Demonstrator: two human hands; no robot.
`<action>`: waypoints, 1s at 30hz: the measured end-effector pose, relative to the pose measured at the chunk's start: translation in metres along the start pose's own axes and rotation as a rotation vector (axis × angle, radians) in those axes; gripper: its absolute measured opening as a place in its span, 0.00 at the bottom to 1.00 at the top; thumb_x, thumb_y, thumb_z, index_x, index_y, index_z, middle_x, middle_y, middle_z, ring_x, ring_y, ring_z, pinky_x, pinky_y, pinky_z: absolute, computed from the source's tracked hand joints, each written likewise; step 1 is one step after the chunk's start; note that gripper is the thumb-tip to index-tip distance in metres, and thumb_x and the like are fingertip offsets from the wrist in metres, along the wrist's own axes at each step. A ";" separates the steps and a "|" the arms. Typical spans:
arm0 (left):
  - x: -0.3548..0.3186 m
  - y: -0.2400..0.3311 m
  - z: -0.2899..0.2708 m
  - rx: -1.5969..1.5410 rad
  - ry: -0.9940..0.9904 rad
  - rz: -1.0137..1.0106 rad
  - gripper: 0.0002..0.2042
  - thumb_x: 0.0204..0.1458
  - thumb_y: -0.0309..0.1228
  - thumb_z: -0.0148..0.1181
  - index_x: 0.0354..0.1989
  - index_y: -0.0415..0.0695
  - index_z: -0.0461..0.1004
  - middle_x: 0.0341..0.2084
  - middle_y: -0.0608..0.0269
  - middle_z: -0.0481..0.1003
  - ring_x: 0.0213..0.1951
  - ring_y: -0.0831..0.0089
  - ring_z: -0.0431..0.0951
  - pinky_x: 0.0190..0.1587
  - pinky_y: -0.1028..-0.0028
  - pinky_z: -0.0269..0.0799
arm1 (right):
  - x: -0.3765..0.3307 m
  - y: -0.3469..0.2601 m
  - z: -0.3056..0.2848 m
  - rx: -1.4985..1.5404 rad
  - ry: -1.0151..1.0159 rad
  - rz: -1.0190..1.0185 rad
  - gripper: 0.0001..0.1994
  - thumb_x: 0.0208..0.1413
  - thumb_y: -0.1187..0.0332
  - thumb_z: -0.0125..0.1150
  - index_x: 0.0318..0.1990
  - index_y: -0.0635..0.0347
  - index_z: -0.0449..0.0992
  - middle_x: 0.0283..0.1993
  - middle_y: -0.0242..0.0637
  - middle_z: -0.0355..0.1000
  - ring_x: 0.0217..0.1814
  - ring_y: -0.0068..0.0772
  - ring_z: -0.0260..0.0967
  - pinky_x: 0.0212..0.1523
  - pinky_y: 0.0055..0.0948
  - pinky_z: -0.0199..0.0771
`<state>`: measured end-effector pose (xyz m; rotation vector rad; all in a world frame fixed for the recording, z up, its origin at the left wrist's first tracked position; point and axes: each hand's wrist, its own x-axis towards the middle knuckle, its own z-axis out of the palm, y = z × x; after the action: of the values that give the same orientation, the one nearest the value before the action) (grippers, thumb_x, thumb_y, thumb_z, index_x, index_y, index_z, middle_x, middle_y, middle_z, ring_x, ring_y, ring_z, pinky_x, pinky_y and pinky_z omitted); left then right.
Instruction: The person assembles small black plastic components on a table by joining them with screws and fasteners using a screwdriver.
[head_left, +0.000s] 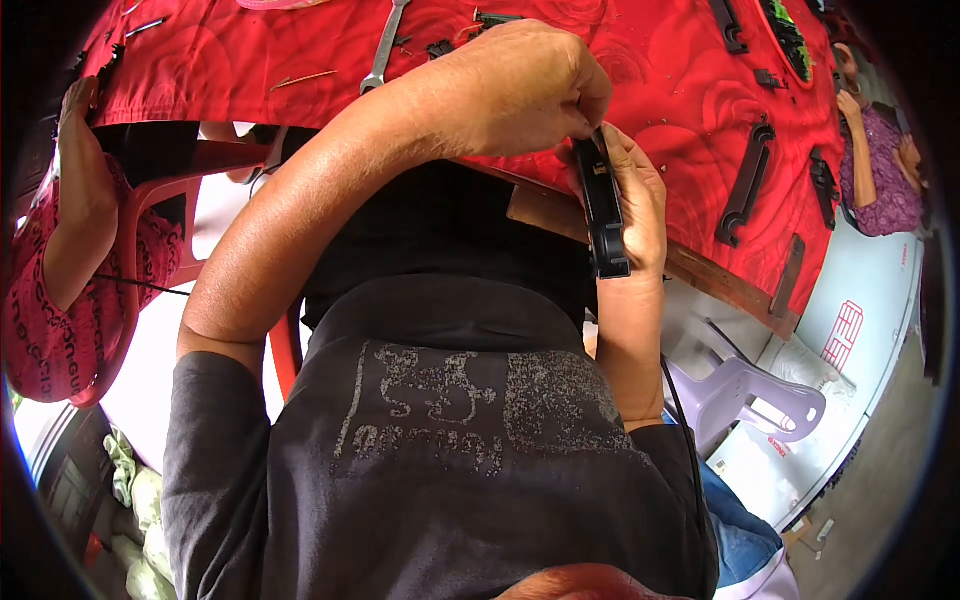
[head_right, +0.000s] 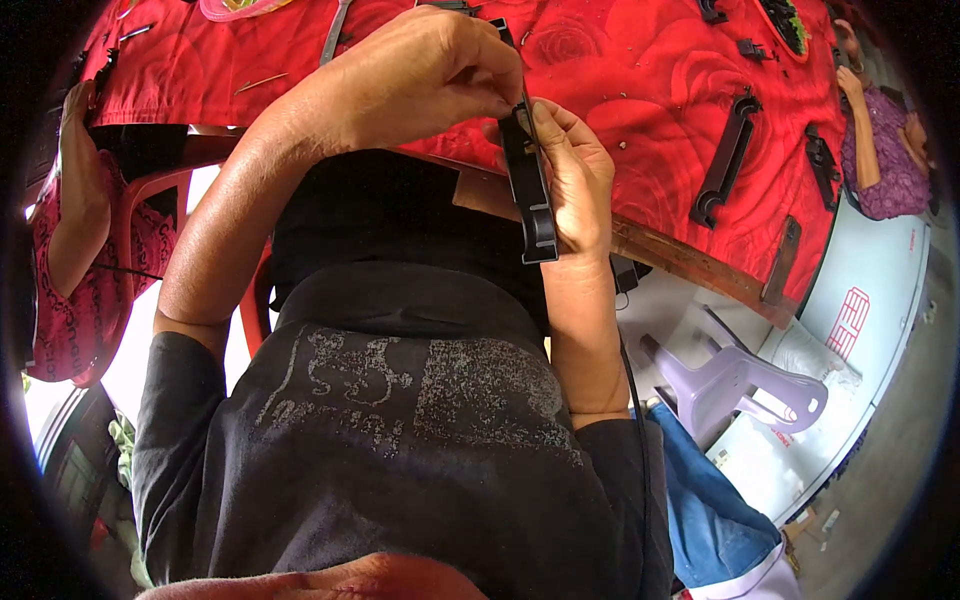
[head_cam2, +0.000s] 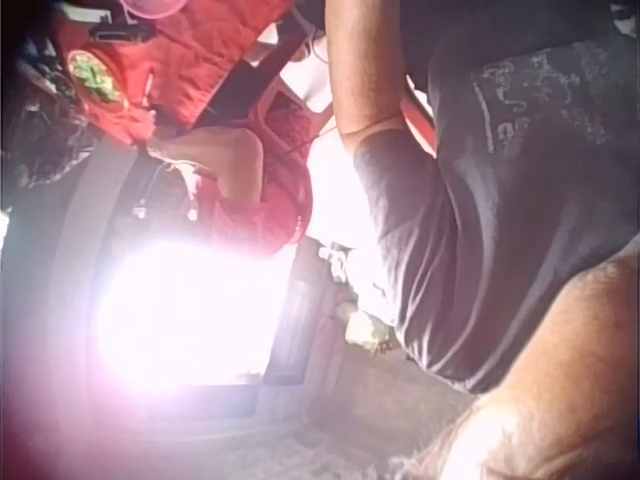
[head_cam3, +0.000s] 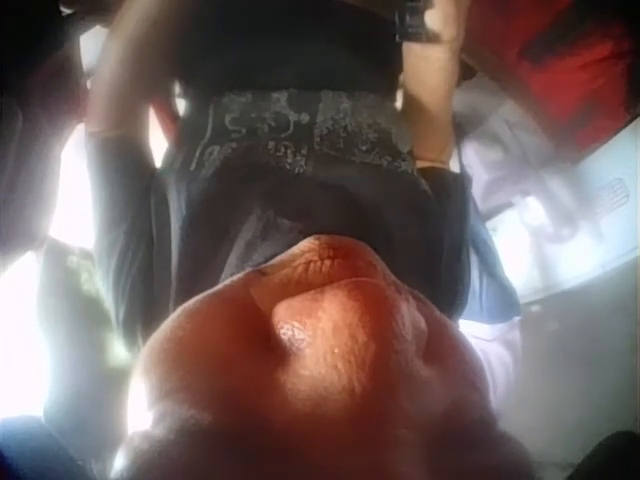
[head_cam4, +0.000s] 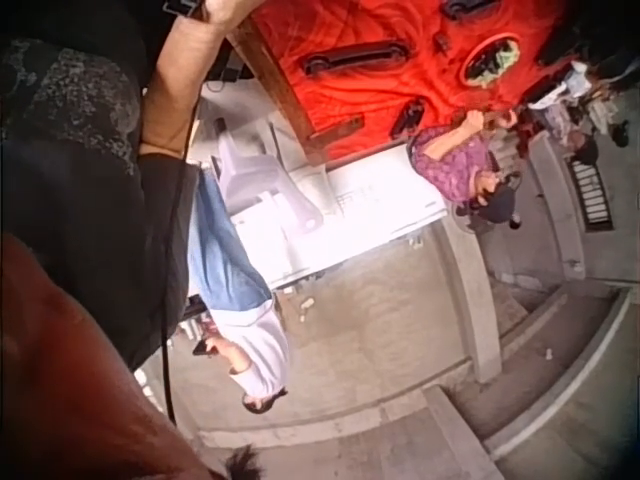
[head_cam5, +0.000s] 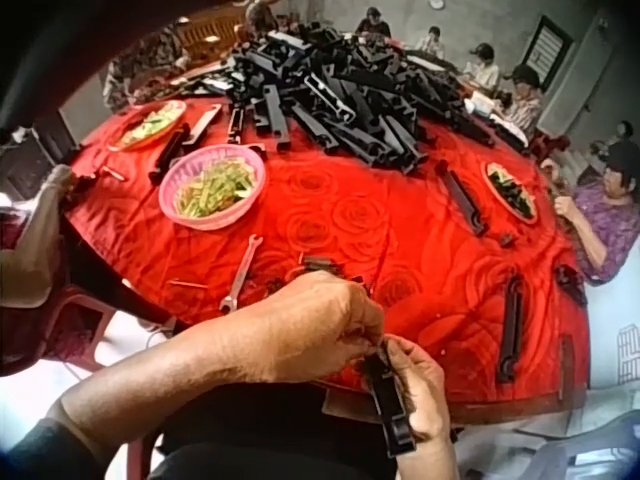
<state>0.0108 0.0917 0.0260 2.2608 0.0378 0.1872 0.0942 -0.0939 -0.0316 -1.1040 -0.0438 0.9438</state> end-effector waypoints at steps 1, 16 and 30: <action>0.001 -0.002 0.002 0.006 -0.004 0.034 0.04 0.47 0.25 0.62 0.30 0.40 0.80 0.25 0.52 0.80 0.33 0.54 0.82 0.38 0.62 0.76 | 0.000 0.000 0.000 -0.001 0.001 0.001 0.12 0.64 0.68 0.58 0.48 0.68 0.74 0.39 0.44 0.79 0.35 0.32 0.80 0.29 0.20 0.80; 0.002 -0.010 -0.003 -0.054 -0.071 -0.068 0.05 0.47 0.27 0.62 0.31 0.39 0.79 0.25 0.54 0.79 0.32 0.57 0.81 0.37 0.63 0.76 | 0.004 -0.006 -0.016 -0.040 -0.116 0.080 0.19 0.66 0.71 0.45 0.61 0.75 0.65 0.55 0.56 0.73 0.54 0.50 0.76 0.45 0.32 0.86; -0.017 -0.025 0.011 -0.046 0.163 0.263 0.06 0.52 0.25 0.60 0.38 0.39 0.76 0.34 0.53 0.78 0.39 0.56 0.80 0.42 0.64 0.76 | 0.000 -0.013 -0.019 0.293 -0.176 0.155 0.19 0.65 0.74 0.44 0.59 0.79 0.66 0.52 0.55 0.74 0.49 0.42 0.79 0.45 0.36 0.86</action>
<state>-0.0038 0.0980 -0.0026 2.1938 -0.1771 0.5076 0.1111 -0.1096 -0.0312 -0.7601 0.0362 1.1449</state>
